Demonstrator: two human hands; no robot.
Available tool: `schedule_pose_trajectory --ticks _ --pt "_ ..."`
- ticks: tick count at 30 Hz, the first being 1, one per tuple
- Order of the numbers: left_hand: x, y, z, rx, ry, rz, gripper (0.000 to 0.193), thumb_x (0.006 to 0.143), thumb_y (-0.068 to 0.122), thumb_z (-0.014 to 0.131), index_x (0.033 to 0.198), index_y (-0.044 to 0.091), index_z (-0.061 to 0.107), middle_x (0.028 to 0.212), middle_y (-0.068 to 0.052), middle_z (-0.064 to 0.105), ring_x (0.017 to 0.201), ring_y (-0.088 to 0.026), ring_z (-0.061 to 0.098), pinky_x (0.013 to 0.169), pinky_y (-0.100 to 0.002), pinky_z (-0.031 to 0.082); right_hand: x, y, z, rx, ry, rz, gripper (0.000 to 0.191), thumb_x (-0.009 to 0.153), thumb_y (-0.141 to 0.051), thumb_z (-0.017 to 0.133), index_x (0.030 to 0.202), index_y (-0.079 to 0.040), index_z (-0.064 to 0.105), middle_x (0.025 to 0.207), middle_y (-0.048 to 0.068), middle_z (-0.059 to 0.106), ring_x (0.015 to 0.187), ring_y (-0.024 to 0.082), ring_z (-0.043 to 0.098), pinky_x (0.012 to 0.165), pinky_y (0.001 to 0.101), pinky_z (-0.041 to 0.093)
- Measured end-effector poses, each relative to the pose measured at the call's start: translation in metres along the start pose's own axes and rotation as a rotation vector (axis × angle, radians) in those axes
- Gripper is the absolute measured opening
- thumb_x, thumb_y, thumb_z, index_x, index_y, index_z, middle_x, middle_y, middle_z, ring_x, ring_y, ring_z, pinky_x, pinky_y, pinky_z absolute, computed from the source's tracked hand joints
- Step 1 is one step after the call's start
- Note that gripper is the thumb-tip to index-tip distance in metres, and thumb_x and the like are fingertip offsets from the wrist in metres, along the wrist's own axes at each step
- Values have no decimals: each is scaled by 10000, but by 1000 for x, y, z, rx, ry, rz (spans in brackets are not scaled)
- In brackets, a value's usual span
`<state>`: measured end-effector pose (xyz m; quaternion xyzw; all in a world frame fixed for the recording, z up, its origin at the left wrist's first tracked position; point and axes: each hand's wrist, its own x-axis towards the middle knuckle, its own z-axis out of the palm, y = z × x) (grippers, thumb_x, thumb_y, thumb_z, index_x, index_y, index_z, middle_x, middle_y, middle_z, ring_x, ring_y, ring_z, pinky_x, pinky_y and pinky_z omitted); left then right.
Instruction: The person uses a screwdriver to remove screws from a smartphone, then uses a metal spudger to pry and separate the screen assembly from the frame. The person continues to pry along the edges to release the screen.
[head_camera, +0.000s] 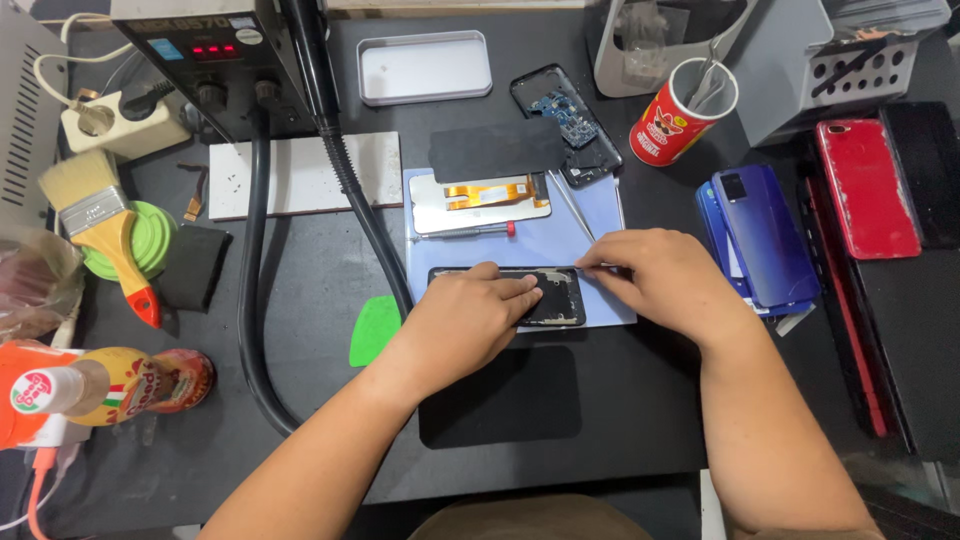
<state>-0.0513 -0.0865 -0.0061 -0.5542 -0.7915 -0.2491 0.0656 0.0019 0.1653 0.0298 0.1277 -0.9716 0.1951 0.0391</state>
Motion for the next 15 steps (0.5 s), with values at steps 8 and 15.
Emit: schedule_pose_trajectory --ticks 8,15 --pt "2 0 0 -15 5 -4 382 780 115 722 1155 48 756 1210 -19 741 898 -226 653 738 -377 560 2 0 -2 -5 -37 31 105 829 -164 732 922 -129 764 888 47 754 805 298 716 650 398 548" --pt "5 0 0 -21 13 5 391 768 110 724 1153 49 759 1193 -26 745 893 -229 657 741 -374 562 1 -5 -1 21 33 3 102 855 -179 726 929 -109 734 906 41 734 808 282 719 663 380 557"
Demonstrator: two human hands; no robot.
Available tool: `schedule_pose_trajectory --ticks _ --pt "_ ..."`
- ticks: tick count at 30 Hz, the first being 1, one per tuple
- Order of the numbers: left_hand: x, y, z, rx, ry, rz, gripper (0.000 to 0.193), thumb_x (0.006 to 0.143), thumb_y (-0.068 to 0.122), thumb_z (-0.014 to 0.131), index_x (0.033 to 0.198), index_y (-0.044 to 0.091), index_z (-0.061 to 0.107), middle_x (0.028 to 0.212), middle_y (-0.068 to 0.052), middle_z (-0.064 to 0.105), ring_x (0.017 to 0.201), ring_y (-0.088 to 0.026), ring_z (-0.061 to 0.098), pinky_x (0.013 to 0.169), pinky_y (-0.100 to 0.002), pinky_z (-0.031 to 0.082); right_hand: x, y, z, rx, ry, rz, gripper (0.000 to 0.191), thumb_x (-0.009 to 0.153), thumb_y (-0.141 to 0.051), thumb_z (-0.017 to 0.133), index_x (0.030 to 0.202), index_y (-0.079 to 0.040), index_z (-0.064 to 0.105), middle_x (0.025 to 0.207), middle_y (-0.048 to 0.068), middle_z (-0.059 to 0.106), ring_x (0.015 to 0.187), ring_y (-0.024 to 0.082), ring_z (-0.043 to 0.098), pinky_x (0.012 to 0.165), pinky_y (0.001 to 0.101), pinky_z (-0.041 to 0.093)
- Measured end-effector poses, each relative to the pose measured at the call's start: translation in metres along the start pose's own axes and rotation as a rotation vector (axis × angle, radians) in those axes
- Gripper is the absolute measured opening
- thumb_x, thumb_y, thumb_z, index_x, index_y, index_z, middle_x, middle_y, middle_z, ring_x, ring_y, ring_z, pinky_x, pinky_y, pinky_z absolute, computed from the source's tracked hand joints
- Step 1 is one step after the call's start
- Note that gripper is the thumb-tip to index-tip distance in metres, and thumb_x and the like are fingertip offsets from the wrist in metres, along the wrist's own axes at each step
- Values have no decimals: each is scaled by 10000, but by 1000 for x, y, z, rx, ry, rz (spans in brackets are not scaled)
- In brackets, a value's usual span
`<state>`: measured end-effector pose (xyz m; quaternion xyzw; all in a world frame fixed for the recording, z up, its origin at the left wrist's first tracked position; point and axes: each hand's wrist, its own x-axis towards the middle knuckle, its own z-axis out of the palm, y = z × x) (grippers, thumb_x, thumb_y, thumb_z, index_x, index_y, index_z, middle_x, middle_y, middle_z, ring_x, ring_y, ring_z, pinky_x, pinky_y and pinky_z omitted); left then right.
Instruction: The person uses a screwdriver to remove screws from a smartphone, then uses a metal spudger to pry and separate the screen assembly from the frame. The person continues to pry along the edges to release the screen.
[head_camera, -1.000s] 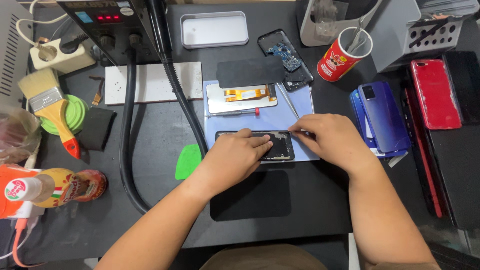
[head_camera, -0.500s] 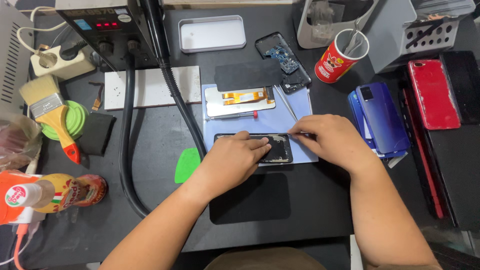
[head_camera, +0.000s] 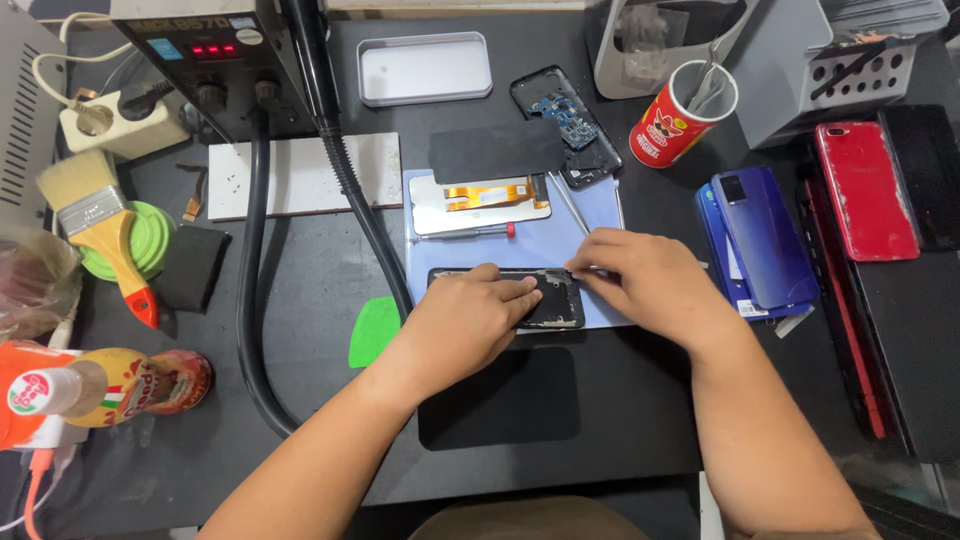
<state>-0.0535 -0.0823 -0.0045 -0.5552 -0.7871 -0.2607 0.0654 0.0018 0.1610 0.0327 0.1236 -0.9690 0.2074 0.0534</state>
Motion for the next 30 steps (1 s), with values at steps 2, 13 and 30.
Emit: schedule_pose_trajectory --ticks 2,13,30 --pt "0 -1 0 2 14 12 407 744 115 726 1144 45 759 1189 -29 746 899 -230 660 746 -374 564 -1 3 -3 -33 -13 34 100 841 -185 731 916 -121 744 895 34 736 808 272 728 653 379 556" --pt "1 1 2 41 9 2 366 772 109 709 1129 52 766 1185 -24 750 871 -222 659 718 -372 563 12 3 10 147 10 205 343 764 -205 814 1083 -124 717 891 28 774 608 209 660 588 343 524" --pt "1 0 6 35 32 -8 317 810 111 677 1105 55 778 1155 -26 762 854 -225 665 684 -382 563 16 9 14 103 -24 247 308 775 -225 804 1071 -170 739 926 14 778 659 203 705 635 352 551"
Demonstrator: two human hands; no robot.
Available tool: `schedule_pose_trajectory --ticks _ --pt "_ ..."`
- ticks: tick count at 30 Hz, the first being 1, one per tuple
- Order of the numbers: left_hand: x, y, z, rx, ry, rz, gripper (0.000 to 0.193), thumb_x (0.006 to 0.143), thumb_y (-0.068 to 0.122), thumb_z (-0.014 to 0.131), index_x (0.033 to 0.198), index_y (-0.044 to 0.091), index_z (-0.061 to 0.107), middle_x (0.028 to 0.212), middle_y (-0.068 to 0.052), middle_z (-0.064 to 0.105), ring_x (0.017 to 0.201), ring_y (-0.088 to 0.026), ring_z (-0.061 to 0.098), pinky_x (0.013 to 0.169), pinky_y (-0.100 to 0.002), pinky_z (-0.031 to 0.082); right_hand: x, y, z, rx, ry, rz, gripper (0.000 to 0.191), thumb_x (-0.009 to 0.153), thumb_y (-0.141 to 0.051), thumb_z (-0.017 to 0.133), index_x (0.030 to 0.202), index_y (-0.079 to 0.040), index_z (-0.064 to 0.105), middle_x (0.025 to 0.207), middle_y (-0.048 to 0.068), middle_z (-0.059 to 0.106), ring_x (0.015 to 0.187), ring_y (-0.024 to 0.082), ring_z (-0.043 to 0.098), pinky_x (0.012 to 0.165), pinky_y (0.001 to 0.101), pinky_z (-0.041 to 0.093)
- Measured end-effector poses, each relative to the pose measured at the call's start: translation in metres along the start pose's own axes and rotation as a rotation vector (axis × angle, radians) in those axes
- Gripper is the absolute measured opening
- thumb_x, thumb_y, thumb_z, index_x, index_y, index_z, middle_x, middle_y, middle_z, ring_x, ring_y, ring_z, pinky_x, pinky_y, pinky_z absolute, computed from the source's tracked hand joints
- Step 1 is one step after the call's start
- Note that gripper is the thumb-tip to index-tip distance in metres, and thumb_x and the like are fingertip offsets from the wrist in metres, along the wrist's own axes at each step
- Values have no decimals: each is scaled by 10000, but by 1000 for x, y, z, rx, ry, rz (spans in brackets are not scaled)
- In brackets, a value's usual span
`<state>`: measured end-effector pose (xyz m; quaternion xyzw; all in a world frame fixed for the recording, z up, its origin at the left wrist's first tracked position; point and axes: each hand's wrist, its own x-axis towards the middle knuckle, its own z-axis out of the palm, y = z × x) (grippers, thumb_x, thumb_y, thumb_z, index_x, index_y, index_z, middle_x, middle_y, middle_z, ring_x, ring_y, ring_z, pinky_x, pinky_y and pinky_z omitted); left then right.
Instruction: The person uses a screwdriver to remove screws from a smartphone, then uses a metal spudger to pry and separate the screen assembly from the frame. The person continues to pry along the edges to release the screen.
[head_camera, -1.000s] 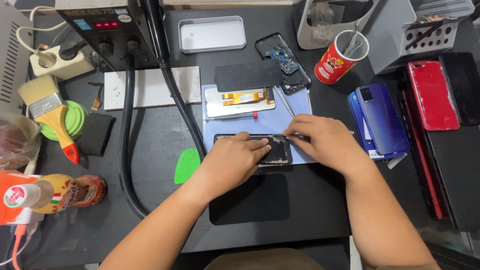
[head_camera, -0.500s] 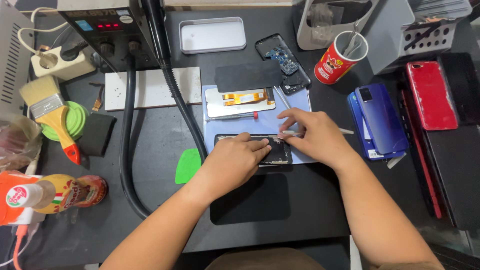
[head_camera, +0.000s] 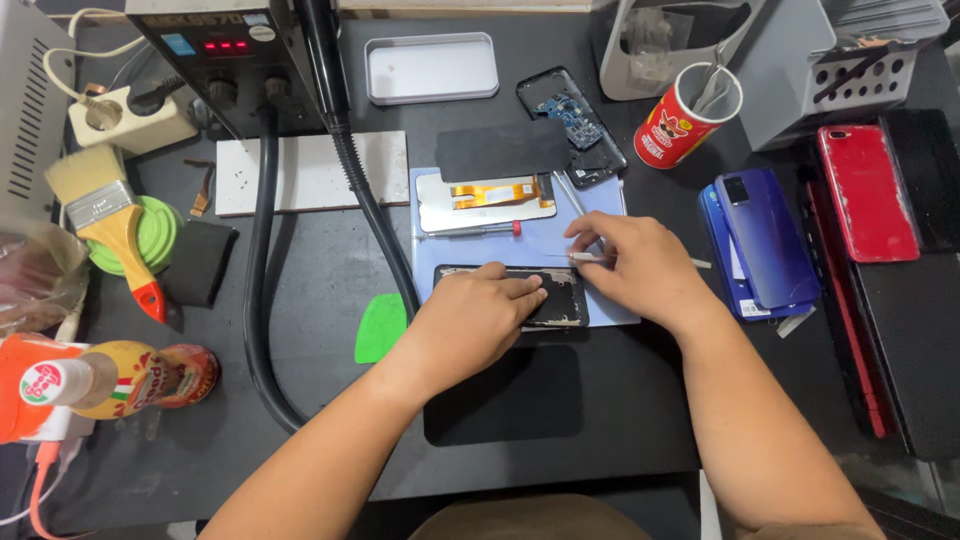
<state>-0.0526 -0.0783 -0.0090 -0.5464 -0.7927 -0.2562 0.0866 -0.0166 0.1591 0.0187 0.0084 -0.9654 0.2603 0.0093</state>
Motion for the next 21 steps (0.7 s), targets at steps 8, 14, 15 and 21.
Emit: schedule_pose_trajectory --ticks 8,14,15,21 --pt "1 2 -2 8 -18 1 346 785 103 689 1118 58 775 1167 -22 758 860 -226 665 692 -386 563 1 -4 8 16 88 -44 345 761 -335 854 1019 -136 740 876 40 757 688 190 705 652 345 555" --pt "2 1 -4 -3 -24 2 376 767 101 705 1134 52 767 1184 -17 753 877 -219 664 717 -377 565 -2 3 -1 -11 34 38 337 789 -315 817 1077 -155 744 903 20 768 669 200 712 655 354 561" --pt "2 1 -4 -4 -28 -1 376 766 101 706 1134 53 767 1183 -17 753 877 -220 664 716 -377 565 -2 3 -2 -10 34 19 355 774 -318 822 1078 -155 742 900 22 768 673 203 711 654 358 560" --pt "3 1 -4 -8 -31 -1 397 753 91 707 1144 55 764 1178 -18 754 885 -220 667 733 -370 570 -1 -2 -1 -63 43 17 398 749 -362 845 1079 -165 741 897 31 768 718 218 717 664 376 555"
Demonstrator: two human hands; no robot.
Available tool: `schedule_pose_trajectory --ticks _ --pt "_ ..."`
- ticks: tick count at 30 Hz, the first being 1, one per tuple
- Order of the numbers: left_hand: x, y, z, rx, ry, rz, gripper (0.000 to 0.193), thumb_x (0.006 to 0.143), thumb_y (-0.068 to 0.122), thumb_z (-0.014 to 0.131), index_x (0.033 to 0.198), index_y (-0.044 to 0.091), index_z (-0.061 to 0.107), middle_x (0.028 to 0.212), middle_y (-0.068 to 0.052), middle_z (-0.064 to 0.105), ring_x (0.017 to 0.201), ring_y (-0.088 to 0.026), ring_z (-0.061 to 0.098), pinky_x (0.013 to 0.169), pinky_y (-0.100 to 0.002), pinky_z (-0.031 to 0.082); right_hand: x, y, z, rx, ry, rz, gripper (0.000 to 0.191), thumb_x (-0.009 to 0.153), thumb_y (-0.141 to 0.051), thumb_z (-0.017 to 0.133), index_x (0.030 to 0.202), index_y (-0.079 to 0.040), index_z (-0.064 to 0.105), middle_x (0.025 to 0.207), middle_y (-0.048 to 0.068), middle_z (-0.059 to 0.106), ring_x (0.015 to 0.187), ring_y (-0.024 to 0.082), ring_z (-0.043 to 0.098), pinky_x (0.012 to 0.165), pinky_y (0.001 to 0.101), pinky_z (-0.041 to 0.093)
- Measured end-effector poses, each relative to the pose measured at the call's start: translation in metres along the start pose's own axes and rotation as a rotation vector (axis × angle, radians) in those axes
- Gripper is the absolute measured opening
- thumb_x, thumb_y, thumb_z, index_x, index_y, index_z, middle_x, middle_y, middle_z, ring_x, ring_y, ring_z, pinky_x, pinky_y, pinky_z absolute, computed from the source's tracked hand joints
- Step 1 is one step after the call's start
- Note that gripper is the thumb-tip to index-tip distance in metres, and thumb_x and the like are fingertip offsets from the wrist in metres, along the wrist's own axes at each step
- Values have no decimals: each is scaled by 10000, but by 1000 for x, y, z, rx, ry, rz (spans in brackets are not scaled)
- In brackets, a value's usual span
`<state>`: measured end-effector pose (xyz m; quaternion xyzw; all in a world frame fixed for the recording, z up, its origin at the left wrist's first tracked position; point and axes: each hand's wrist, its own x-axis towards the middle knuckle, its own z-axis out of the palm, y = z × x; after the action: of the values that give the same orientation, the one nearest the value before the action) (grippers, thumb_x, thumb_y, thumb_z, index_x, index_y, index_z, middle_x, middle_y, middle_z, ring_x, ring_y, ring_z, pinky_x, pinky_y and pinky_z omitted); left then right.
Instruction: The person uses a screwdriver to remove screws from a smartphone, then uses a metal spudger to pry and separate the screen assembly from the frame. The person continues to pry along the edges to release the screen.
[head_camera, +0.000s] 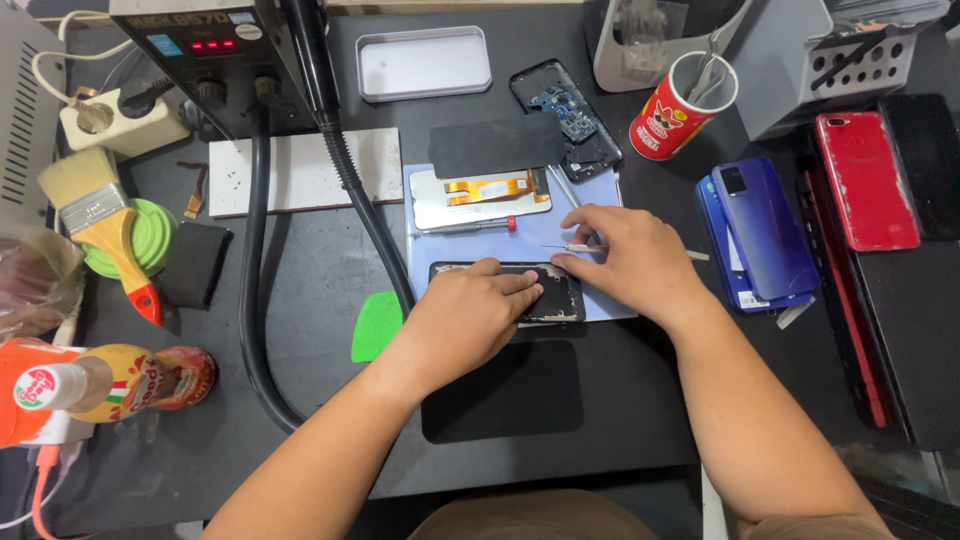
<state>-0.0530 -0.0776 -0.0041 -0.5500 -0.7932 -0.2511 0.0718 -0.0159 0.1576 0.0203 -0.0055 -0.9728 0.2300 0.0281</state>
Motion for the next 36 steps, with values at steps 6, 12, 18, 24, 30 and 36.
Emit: schedule_pose_trajectory --ticks 6,12,18,24,30,36 --pt "0 -1 0 0 5 1 397 749 102 719 1141 56 764 1183 -21 752 891 -222 669 750 -366 570 -4 5 -25 60 -105 55 391 786 -301 779 1132 -142 692 974 36 764 719 232 731 678 380 562" --pt "0 -3 1 -21 -5 -2 411 741 117 734 1145 49 759 1205 -27 744 920 -225 667 767 -374 567 -16 7 -37 4 -102 -134 194 892 -210 691 1057 -109 710 964 104 748 829 278 742 710 401 566" --pt "3 -3 0 -20 -12 -7 417 734 120 746 1146 54 759 1208 -27 744 932 -231 666 762 -384 564 -16 8 -37 -68 -128 -159 146 850 -215 711 963 -131 746 915 72 766 845 284 741 723 409 563" --pt "4 -4 0 -35 -12 -11 423 739 122 754 1156 54 755 1212 -25 742 938 -229 666 759 -378 564 -17 7 -36 -135 -112 -146 126 848 -218 717 944 -147 756 882 65 764 838 291 730 707 417 552" --pt "5 -5 0 -32 -22 -9 441 731 131 760 1164 53 749 1216 -27 738 946 -232 666 759 -381 566 -16 7 -38 -112 -113 -141 127 839 -223 724 938 -150 759 856 69 764 822 288 734 694 418 552" --pt "6 -5 1 -31 -33 -15 433 737 133 761 1163 58 749 1217 -26 737 944 -230 668 757 -383 566 -15 8 -38 -88 -129 -130 123 839 -225 725 934 -154 759 848 71 764 805 277 745 686 411 558"
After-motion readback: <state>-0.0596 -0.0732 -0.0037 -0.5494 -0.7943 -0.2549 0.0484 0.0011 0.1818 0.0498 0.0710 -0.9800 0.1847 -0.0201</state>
